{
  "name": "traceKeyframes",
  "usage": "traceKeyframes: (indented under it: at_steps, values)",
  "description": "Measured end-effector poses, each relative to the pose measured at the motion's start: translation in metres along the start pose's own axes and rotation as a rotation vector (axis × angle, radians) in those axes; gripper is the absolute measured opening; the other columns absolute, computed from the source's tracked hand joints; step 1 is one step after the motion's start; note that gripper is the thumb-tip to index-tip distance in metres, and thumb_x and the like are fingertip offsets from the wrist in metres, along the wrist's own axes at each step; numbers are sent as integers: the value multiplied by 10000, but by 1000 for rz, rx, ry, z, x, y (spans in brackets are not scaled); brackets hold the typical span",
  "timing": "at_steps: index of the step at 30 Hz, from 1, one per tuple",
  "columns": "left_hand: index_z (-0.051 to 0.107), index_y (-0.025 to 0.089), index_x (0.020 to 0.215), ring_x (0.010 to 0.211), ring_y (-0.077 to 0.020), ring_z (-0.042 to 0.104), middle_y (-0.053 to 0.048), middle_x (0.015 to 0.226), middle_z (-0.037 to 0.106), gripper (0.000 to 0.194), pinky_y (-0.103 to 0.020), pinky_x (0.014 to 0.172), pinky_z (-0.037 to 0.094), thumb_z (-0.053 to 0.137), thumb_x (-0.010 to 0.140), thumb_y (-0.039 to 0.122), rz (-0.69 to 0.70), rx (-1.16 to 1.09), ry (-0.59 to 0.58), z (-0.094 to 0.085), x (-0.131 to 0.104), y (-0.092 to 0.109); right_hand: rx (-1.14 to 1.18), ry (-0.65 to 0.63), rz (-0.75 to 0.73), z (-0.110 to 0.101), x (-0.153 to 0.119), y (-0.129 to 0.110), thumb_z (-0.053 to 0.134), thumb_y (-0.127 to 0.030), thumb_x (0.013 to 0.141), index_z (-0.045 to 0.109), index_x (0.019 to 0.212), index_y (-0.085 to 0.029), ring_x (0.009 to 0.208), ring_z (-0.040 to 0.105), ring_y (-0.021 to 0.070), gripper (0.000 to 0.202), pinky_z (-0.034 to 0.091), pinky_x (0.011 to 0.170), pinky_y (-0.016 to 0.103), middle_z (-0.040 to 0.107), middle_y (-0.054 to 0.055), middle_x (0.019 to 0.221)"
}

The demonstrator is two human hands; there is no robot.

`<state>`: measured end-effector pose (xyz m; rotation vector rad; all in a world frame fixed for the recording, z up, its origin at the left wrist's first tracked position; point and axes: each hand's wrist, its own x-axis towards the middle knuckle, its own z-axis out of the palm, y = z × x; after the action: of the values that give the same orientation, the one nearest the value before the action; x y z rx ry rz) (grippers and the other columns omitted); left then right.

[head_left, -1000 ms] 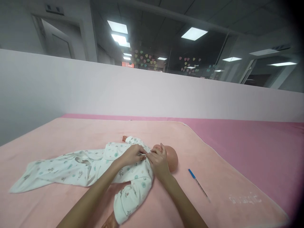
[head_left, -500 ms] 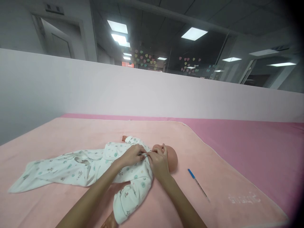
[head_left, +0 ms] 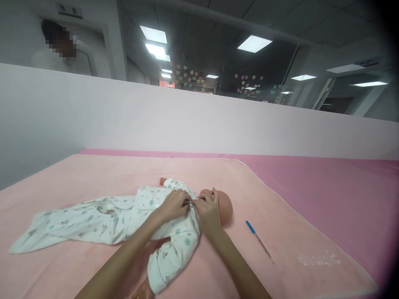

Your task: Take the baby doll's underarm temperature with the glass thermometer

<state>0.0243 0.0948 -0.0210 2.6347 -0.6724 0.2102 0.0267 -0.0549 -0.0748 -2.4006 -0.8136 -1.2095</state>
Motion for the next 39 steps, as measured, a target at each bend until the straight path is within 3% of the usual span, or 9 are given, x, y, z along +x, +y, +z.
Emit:
traceKeyframes:
  at_steps: [7,14,20,23,25,29,35,39]
  values:
    - [647,184,769,730,-181,542,-44,761,626,244,-263,649,355,412,705,179,-47,-62,-19,-3,-1,-5,-82,-21,-26,-5,0,-4,449,-130,829,592,750,-201,801,487,159,178,125,1028,554,578,1,709]
    - [627,171,728,669,-161,531,-23,706,613,245,-257,623,349,401,763,258,-59,-172,-63,-5,0,-10,-111,-18,8,-9,2,-9,521,-262,806,588,745,-188,913,460,213,117,117,1008,586,580,33,826]
    - [639,180,711,738,-172,537,-24,750,616,251,-259,653,361,411,758,276,-65,-194,-14,-5,1,-9,-120,-22,13,-8,1,-11,506,-237,807,581,749,-181,907,460,203,111,122,1015,573,578,30,811]
    - [641,198,832,680,-157,538,-5,733,623,249,-252,611,360,410,762,260,-86,-208,6,-5,0,-6,-130,-34,8,-6,1,-12,498,-203,806,584,751,-179,897,463,196,104,114,1019,570,577,20,795]
    - [633,212,901,673,-158,540,3,707,626,262,-254,607,358,412,764,242,-92,-172,26,-5,0,-5,-141,-47,8,-5,0,-13,495,-184,803,583,739,-178,893,465,195,108,110,1018,574,577,18,793]
    - [675,232,827,784,-191,548,-14,746,642,264,-284,691,360,416,777,233,-53,6,22,-6,0,-4,-160,-61,12,-3,-1,-12,489,-162,806,580,720,-177,884,468,198,126,116,1012,573,579,24,792]
    - [669,252,937,901,-214,545,-31,924,643,255,-318,801,354,503,767,346,-44,103,-12,-31,-8,-11,-148,-76,33,-5,-1,-12,480,-163,816,583,764,-182,898,466,206,117,117,1015,563,585,32,802]
    - [662,239,934,787,-187,573,-22,858,663,257,-261,659,374,543,711,286,-127,105,-106,-48,-17,-18,-62,-81,22,-7,5,-18,435,-159,846,574,929,-185,893,481,183,164,122,1032,518,598,32,814]
